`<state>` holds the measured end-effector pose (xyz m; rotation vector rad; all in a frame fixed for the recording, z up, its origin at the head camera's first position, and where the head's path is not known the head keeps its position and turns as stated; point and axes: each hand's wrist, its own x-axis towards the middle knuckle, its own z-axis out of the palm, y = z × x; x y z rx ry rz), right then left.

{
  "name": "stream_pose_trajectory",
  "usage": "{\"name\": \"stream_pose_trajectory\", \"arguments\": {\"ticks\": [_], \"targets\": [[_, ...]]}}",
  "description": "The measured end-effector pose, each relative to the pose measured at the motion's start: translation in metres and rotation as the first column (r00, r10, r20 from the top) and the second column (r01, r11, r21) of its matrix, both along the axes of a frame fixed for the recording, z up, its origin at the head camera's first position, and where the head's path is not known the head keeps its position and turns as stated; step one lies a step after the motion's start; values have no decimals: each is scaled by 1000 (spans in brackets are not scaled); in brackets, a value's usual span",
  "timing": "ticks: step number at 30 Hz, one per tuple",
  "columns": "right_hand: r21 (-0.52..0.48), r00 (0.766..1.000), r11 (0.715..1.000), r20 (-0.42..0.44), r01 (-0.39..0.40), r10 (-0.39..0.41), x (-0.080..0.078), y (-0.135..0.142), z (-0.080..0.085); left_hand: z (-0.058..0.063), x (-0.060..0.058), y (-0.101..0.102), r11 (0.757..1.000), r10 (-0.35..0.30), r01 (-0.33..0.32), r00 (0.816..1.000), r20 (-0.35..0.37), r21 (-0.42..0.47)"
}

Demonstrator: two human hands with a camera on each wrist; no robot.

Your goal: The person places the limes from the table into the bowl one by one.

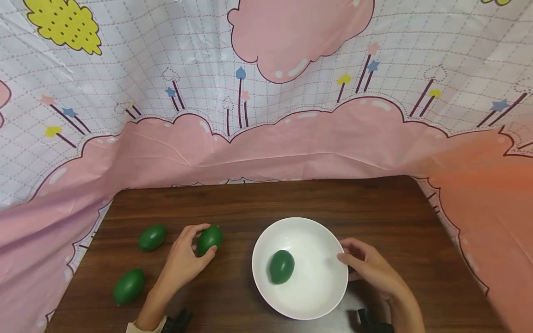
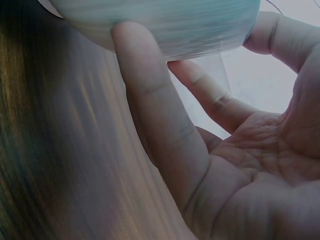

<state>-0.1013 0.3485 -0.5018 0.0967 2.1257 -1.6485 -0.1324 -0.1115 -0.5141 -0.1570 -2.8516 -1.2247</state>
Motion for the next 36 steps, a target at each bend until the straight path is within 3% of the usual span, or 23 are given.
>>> {"name": "stream_pose_trajectory", "arguments": {"ticks": [6,14,36], "targets": [[7,1000,1000,-5,6,-6,0,0,0,2,-1,4,1000,7,-6,1000,-17,27],[8,1000,1000,-23,7,-7,1,0,0,9,1,8,994,-23,20,999,29,110],[-19,998,999,-50,-31,30,1,2,1,21,7,12,987,-47,40,998,42,158]]}}
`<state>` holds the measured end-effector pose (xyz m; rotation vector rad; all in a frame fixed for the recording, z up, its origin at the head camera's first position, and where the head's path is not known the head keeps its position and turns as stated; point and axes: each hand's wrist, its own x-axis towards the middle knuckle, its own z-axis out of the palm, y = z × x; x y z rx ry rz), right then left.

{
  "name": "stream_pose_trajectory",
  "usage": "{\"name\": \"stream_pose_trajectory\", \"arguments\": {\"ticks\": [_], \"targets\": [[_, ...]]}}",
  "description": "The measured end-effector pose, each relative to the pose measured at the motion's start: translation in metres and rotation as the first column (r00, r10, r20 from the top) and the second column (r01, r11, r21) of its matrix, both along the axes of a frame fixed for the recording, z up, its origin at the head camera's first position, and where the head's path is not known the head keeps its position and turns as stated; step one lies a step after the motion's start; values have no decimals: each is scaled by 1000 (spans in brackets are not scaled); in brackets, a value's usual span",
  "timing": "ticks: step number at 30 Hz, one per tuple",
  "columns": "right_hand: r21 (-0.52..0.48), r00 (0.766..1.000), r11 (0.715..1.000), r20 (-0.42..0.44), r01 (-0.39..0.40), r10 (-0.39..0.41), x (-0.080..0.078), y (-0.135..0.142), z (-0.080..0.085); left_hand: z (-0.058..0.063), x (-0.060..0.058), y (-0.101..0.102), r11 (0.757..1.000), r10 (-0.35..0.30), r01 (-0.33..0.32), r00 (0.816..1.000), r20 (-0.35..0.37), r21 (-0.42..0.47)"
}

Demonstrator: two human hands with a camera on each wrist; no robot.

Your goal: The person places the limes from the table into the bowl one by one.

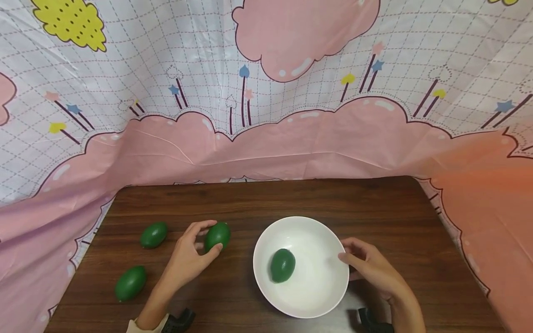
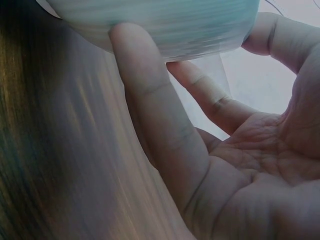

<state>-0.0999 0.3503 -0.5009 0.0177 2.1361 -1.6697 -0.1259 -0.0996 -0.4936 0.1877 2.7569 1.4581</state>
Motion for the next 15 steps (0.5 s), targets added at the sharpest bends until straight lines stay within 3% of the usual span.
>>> {"name": "stream_pose_trajectory", "arguments": {"ticks": [7,15], "targets": [[11,1000,1000,5,5,-5,1,1,0,1,1,2,993,-66,65,998,8,102],[6,1000,1000,7,8,-8,-1,-2,0,2,3,3,989,-69,66,998,12,135]]}}
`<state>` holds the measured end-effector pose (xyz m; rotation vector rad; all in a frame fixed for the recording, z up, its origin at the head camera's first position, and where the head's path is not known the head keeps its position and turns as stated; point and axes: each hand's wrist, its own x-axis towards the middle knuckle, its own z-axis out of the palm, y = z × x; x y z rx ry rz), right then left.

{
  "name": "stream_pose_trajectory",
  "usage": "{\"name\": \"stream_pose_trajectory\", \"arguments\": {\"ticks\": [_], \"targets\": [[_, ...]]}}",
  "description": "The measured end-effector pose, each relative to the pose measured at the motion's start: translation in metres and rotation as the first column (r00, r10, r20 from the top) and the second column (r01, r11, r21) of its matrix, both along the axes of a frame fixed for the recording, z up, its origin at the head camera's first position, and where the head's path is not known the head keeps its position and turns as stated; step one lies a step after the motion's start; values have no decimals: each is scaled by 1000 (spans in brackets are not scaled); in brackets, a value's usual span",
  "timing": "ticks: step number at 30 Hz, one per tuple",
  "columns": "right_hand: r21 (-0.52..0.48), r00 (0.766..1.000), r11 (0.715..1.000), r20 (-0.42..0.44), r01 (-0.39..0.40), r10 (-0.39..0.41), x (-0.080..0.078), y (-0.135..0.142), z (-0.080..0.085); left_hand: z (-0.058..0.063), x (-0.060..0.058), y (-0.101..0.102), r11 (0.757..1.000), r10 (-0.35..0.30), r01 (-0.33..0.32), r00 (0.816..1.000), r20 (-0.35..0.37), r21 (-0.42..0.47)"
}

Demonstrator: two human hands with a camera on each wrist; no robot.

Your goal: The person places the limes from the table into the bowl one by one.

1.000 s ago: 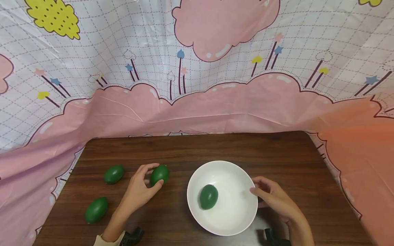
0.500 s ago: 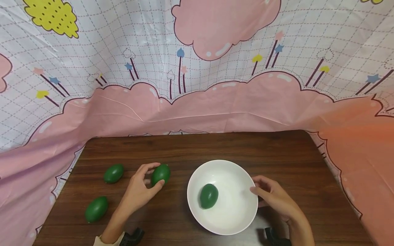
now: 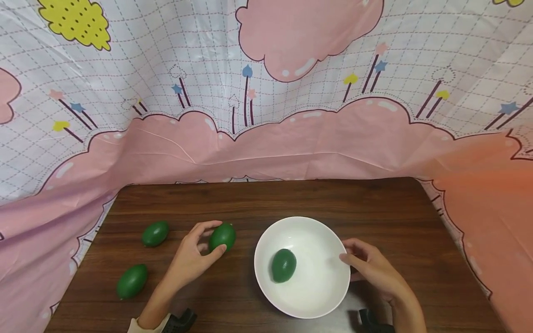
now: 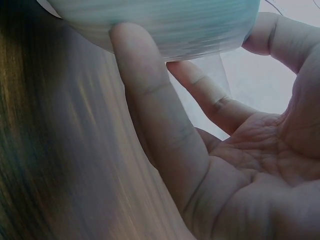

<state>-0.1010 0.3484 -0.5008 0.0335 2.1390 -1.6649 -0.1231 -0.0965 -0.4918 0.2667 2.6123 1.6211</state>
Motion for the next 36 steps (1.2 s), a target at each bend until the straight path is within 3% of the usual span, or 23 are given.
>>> {"name": "stream_pose_trajectory", "arguments": {"ticks": [16,36], "targets": [[-12,1000,1000,-25,-9,9,2,1,-3,5,1,8,1000,-29,28,998,-58,-7],[18,1000,1000,9,20,-20,0,-1,-2,8,0,20,997,-63,65,996,-64,29]]}}
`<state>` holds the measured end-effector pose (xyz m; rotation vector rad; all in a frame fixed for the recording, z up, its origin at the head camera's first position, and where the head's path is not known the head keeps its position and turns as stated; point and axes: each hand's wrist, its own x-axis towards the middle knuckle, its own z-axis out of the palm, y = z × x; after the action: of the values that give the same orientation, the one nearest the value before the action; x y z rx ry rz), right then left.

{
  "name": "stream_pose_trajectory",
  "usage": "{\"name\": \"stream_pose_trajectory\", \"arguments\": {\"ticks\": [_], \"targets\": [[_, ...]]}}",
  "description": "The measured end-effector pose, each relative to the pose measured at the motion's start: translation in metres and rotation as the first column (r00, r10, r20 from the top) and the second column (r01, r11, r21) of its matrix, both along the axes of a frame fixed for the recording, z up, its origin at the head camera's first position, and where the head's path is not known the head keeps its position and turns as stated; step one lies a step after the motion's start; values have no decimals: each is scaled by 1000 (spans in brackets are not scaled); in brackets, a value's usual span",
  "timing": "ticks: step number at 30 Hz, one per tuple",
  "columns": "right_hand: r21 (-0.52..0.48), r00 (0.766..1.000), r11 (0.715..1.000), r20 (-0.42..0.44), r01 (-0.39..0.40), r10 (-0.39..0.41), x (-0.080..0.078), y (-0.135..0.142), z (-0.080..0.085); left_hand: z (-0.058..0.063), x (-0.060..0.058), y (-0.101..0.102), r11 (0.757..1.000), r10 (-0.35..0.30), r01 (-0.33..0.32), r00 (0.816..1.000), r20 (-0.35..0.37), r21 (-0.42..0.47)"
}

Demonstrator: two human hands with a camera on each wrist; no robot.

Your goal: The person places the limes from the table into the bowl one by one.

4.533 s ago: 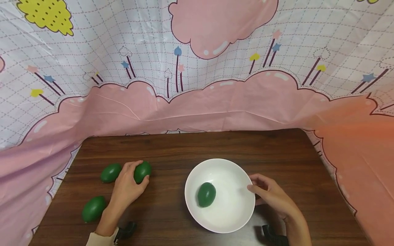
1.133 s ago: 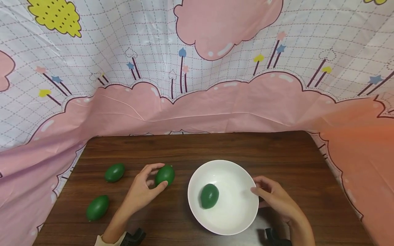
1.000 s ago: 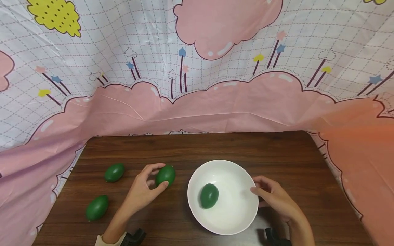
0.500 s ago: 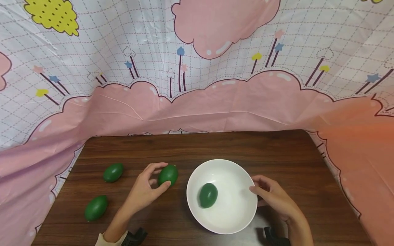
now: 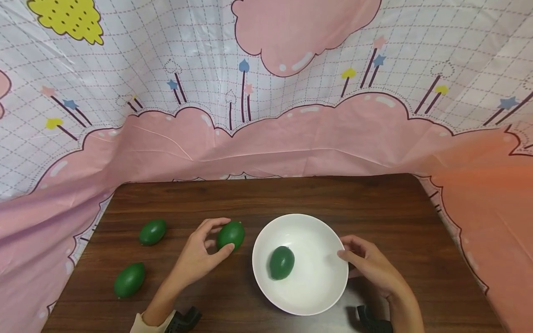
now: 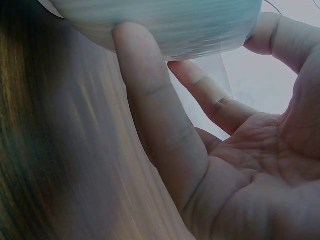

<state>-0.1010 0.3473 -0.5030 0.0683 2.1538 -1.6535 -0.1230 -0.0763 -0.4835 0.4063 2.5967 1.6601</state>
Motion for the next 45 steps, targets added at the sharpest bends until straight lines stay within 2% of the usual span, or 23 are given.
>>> {"name": "stream_pose_trajectory", "arguments": {"ticks": [12,32,40,45], "targets": [[9,1000,1000,-7,6,-6,2,5,2,4,-1,14,999,-28,28,999,-28,16],[21,1000,999,8,26,-26,2,7,6,8,4,45,996,-90,91,995,-49,11],[-2,1000,1000,-2,24,-24,4,7,3,7,8,57,989,-142,144,986,-90,16],[-17,1000,1000,6,24,-24,1,1,2,6,10,58,989,-145,146,983,-116,3]]}}
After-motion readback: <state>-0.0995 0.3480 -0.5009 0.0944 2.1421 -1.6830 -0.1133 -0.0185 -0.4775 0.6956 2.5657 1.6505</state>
